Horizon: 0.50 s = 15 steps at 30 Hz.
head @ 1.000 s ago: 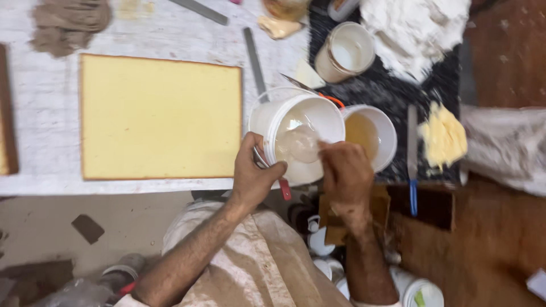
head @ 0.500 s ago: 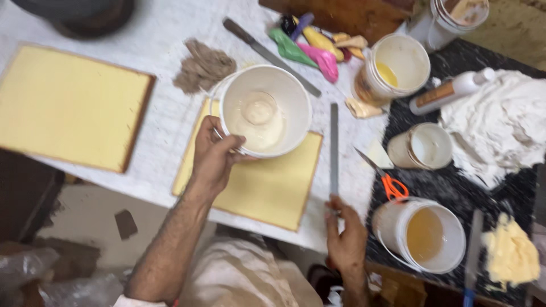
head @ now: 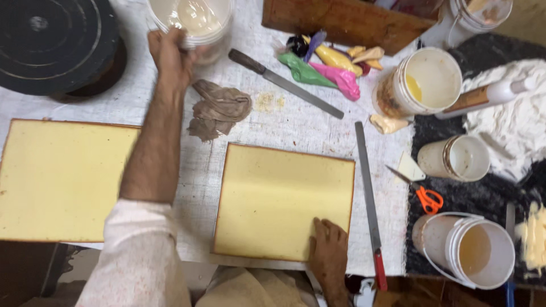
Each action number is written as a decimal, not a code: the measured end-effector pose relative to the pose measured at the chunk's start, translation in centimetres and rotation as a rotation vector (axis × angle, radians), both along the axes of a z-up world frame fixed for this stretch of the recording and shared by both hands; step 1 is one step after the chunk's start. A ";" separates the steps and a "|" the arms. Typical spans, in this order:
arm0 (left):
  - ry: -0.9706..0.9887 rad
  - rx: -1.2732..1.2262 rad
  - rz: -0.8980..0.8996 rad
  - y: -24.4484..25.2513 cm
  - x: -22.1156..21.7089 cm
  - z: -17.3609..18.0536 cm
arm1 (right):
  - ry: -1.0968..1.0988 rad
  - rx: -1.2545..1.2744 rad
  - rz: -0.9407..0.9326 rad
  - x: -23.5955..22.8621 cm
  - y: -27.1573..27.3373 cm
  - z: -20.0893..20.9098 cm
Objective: The person pours a yellow liquid from a bucket onto a rectangular board and spreads it evenly with their hand. They repeat this process to cover the entire surface of the board.
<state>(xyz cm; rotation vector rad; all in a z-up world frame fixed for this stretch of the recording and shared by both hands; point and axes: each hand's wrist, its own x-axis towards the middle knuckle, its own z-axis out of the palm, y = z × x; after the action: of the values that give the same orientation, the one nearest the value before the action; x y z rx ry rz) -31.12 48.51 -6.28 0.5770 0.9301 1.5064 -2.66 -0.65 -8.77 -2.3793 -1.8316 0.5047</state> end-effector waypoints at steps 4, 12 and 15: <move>-0.045 -0.054 0.025 4.4 -0.6 -2.5 | 0.014 0.075 -0.082 -0.4 -0.3 0.3; -0.100 0.081 -0.096 5.8 -3.7 -8.1 | 0.003 0.004 -0.050 -1.3 1.4 1.3; 0.003 0.054 -0.104 5.6 -3.5 -8.6 | 0.023 0.087 -0.116 -1.5 1.8 2.0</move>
<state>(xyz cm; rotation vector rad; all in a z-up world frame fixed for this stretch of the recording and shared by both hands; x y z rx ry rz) -34.62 54.12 -14.89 0.6572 0.8512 1.4412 -4.15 1.15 -6.76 -2.3943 -1.6587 0.4294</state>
